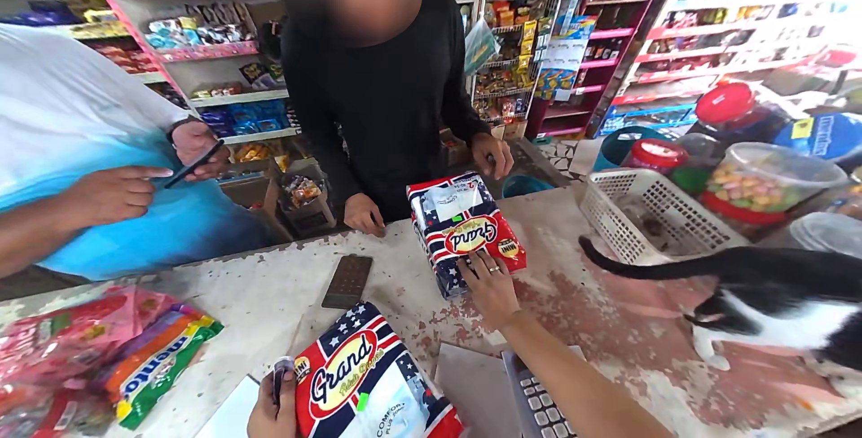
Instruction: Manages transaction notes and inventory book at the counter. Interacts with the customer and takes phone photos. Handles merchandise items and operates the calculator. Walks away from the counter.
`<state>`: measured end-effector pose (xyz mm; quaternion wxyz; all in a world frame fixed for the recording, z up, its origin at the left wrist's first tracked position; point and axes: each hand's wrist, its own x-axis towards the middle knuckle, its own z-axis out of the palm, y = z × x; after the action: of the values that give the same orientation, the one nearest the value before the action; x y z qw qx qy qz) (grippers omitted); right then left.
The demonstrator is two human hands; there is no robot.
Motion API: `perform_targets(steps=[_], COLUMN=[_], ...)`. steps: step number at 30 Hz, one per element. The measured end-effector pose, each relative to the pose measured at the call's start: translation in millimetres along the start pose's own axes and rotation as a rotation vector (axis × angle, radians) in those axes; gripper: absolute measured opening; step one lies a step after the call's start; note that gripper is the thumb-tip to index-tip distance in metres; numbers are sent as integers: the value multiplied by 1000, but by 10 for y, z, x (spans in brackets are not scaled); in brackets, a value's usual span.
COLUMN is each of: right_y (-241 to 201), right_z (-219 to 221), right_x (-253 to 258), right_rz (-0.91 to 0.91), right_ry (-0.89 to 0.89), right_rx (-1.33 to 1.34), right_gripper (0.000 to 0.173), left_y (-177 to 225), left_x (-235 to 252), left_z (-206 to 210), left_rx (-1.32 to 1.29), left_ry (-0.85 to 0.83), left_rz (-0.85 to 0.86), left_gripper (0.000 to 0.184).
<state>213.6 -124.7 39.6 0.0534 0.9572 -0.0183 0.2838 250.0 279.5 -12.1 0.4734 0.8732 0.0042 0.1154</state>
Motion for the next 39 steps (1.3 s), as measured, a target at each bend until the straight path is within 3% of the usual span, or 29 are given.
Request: perform_targets(steps=[4,7,13,16,39], right_y=[20,215,875,1054,790], right_z=[2,-395,-1294,-1436,-1264], right_x=[7,340,1440,1692,1435], right_rz=[-29,15,260,250,-51], right_ry=[-2,-243,-54,-9,196], right_rx=[-11,134,284,273,145], right_gripper=[47,44,48,45,43], left_y=[-20,-5,20,59,48], left_x=[5,4,5,1,14], left_z=[2,11,40,28,43], left_rx=[0,-6,-30,-28,0], left_ry=[-7,-3,31,21,38], left_rz=[0,-7,-33,-17,-18], left_gripper=[51,50,50,51,52])
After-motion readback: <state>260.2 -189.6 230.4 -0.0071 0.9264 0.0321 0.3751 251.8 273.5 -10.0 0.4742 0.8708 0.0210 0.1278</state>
